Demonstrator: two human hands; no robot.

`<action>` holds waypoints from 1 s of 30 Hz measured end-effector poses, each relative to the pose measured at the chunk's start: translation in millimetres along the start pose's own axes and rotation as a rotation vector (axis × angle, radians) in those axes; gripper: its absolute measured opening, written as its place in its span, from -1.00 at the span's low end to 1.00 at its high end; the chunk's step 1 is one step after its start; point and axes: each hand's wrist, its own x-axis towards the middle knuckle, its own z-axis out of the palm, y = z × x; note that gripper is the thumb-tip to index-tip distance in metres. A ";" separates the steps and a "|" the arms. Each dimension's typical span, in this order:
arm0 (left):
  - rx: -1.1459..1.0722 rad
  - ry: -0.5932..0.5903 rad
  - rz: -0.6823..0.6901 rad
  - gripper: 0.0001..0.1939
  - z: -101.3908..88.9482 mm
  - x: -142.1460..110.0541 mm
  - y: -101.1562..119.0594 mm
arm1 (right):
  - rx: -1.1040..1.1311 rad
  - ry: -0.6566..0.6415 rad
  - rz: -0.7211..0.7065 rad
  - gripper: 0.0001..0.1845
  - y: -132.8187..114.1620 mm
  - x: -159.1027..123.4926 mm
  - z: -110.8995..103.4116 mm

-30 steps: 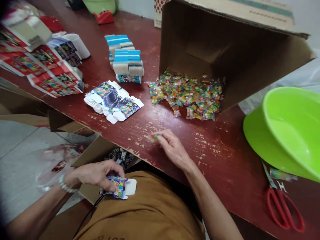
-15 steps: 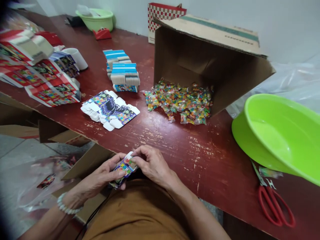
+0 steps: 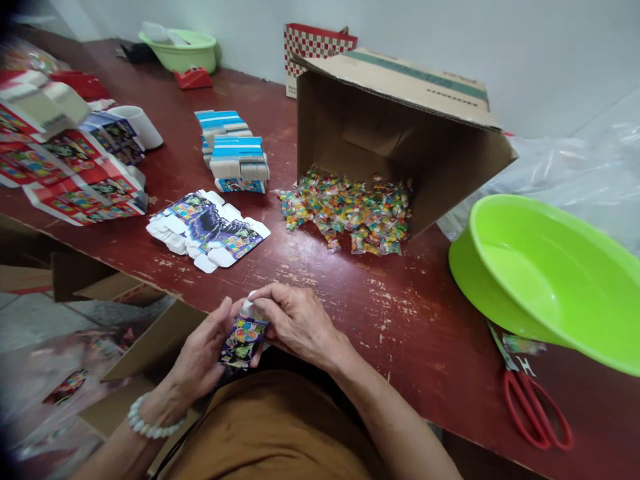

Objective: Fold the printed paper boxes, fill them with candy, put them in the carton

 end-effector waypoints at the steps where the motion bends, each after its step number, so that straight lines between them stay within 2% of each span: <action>1: -0.025 0.007 -0.002 -0.52 0.7 1.6 0.1 | 0.062 0.063 0.017 -0.84 2.9 0.2 -0.2; 3: -0.034 0.003 0.019 -0.61 1.2 4.2 -0.8 | 0.181 0.167 0.058 -0.79 10.2 1.1 0.1; 5: -0.023 0.008 0.063 -0.69 2.1 6.2 -2.6 | 0.340 0.101 0.120 -0.59 16.9 2.0 2.5; 7: 0.001 0.031 0.105 -0.69 4.3 7.6 -4.4 | 0.442 -0.011 0.149 -0.58 21.1 2.2 7.0; 8: 0.009 0.044 0.122 -0.69 5.8 8.2 -4.8 | 0.428 -0.015 0.122 -0.66 22.3 1.9 9.4; 10: -0.003 0.054 0.133 -0.69 8.7 9.2 -4.2 | 0.277 0.102 -0.026 -0.78 23.3 0.5 13.0; 12: -0.069 0.023 0.059 -0.69 10.2 10.3 -1.5 | 0.094 0.208 -0.209 -0.83 22.7 -1.4 13.5; 13: -0.111 0.003 -0.003 -0.68 10.4 10.8 0.4 | 0.032 0.208 -0.267 -0.82 21.8 -2.3 12.7; 15: -0.194 -0.013 -0.108 -0.64 10.1 12.0 4.3 | -0.019 0.125 -0.312 -0.77 18.9 -3.6 10.1; 17: -0.251 0.003 -0.129 -0.62 10.0 13.0 7.0 | 0.006 0.059 -0.288 -0.76 15.5 -3.7 8.9; 19: -0.276 0.027 -0.098 -0.63 11.3 13.5 7.3 | 0.091 0.064 -0.213 -0.82 13.0 -2.4 10.3; 23: -0.200 0.130 -0.035 -0.64 16.6 12.5 2.4 | 0.385 0.098 0.068 -0.85 13.1 3.1 15.9; 26: -0.141 0.212 -0.029 -0.61 18.6 12.0 0.0 | 0.461 0.080 0.196 -0.77 15.1 7.0 15.4; 28: -0.162 0.205 -0.050 -0.62 17.5 13.0 0.7 | 0.381 0.075 0.154 -0.77 16.5 8.3 12.8; 30: -0.221 0.186 -0.064 -0.69 15.2 15.2 2.7 | 0.236 0.067 -0.001 -0.80 18.0 7.6 10.4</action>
